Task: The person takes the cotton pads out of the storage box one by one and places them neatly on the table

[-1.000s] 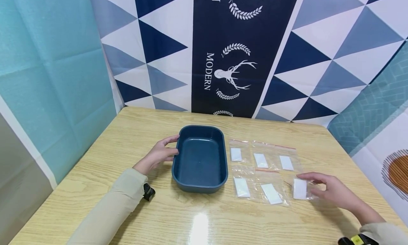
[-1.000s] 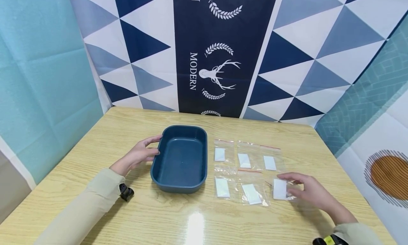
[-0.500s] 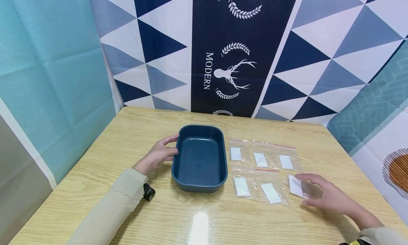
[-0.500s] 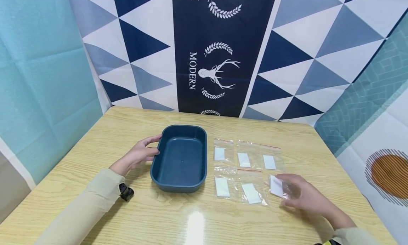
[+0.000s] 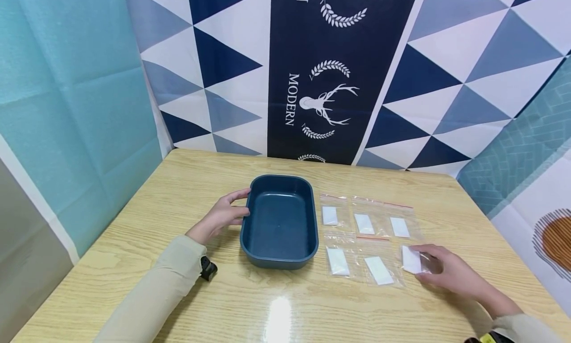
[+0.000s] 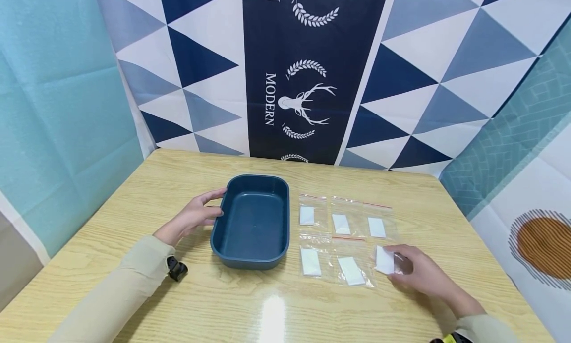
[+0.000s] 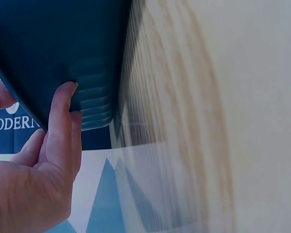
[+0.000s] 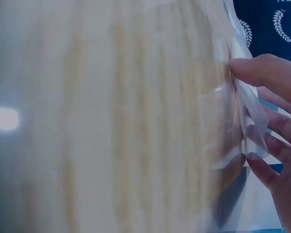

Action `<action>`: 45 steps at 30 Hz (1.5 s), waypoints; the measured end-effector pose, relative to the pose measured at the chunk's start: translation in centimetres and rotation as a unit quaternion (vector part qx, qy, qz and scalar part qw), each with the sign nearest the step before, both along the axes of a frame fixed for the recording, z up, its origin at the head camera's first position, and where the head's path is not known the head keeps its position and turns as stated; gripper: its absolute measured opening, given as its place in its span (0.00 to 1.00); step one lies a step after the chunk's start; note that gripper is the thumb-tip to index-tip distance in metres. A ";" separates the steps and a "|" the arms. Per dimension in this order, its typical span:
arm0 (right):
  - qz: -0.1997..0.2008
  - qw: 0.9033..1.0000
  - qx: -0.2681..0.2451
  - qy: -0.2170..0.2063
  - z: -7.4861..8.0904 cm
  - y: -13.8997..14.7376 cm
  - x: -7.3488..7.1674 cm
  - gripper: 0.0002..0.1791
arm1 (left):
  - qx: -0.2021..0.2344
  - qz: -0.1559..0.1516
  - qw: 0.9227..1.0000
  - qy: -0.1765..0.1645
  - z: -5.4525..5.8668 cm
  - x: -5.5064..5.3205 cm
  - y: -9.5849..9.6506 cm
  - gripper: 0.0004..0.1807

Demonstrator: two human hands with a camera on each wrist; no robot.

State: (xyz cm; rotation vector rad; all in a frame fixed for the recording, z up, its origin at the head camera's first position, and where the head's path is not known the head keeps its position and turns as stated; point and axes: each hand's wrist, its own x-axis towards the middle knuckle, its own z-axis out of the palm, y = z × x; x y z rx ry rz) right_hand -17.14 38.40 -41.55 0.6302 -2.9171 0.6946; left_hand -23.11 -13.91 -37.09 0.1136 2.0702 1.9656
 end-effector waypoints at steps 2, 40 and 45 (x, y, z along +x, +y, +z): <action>-0.003 1.000 0.013 0.005 0.0 -0.1 -0.1 0.32 | 0.000 -0.001 1.000 -0.002 0.0 0.0 0.0 0.37; 0.157 0.964 0.040 0.212 1.5 0.7 0.1 0.37 | 0.002 0.008 1.000 0.008 -2.8 -2.0 -0.3 0.37; 0.154 0.970 0.056 0.182 0.2 0.8 0.9 0.34 | 0.013 0.002 1.000 0.004 -2.7 -1.9 -0.4 0.37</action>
